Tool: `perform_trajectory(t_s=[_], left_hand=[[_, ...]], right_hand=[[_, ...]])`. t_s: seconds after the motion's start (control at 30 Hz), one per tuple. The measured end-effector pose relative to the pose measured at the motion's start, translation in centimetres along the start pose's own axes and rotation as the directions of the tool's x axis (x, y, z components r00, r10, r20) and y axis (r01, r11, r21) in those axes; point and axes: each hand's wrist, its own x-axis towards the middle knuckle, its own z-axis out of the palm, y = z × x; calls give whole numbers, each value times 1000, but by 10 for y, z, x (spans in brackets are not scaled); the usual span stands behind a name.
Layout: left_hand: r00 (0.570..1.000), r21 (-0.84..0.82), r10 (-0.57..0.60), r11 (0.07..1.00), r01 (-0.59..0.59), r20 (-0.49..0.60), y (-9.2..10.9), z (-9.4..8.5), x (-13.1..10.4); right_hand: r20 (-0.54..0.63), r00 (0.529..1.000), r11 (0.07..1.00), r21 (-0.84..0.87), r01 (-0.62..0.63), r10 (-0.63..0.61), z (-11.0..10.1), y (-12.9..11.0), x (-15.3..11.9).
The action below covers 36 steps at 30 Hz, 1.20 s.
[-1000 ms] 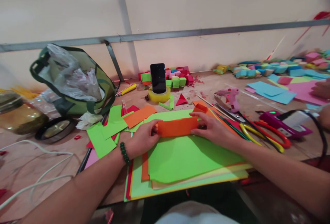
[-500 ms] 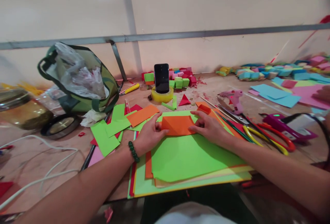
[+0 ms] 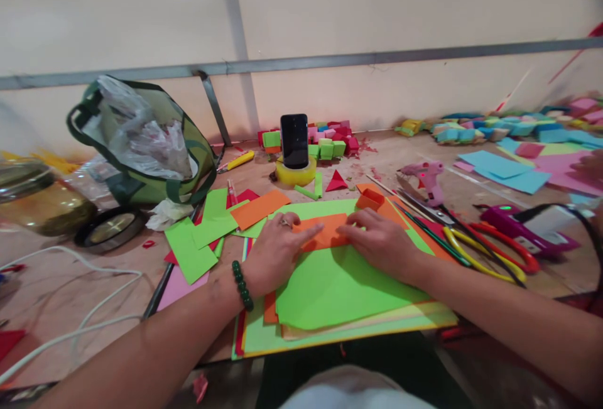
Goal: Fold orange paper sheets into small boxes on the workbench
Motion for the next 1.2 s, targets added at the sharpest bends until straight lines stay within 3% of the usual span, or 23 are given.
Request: perform_trajectory(t_s=[0.1, 0.17, 0.27, 0.37, 0.47, 0.53, 0.67, 0.8, 0.87, 0.93, 0.97, 1.03, 1.1, 1.2], left_hand=[[978, 35, 174, 983, -179, 118, 1, 1, 1], [965, 56, 196, 976, -209, 174, 3, -4, 0], [970, 54, 143, 986, -157, 197, 5, -17, -4], [981, -21, 11, 1000, -8, 193, 2, -26, -9], [977, -140, -160, 974, 179, 140, -8, -22, -7], [956, -229, -291, 928, 294, 49, -17, -13, -1], [929, -469, -367, 813, 345, 47, -28, 3, 14], [927, -593, -372, 736, 327, 50, -24, 4, 16], [944, -612, -329, 750, 250, -18, -17, 0, 12], [960, -565, -213, 822, 74, -183, -7, -4, 5], [956, -500, -109, 865, -43, -272, -2, -6, 1], [909, -311, 136, 911, -272, -394, 7, -7, -5], [859, -141, 313, 907, -398, -405, 15, -7, -11], [861, -8, 417, 899, -438, -291, 19, -8, -14]], right_hand=[[95, 928, 932, -9, 362, -359, -8, -5, 6], [169, 893, 907, 14, 422, -418, -12, -3, 6], [230, 908, 936, 56, 348, -351, -16, 8, -2], [257, 928, 962, 116, 247, -269, -18, 23, -18], [247, 947, 974, 143, 174, -205, -18, 31, -32], [222, 959, 980, 135, 149, -177, -17, 31, -37], [131, 979, 984, 108, 144, -157, -13, 25, -39], [88, 987, 988, 89, 125, -133, -13, 19, -36], [34, 993, 992, 65, 108, -110, -17, 14, -31], [-96, 993, 997, 6, 72, -71, -24, 5, -24], [-177, 983, 998, -39, 49, -55, -28, 0, -20], [-247, 964, 989, -132, 71, -102, -35, -11, -11], [-241, 955, 974, -185, 130, -173, -37, -18, -5], [-196, 951, 968, -125, 217, -239, -30, -19, -3]])
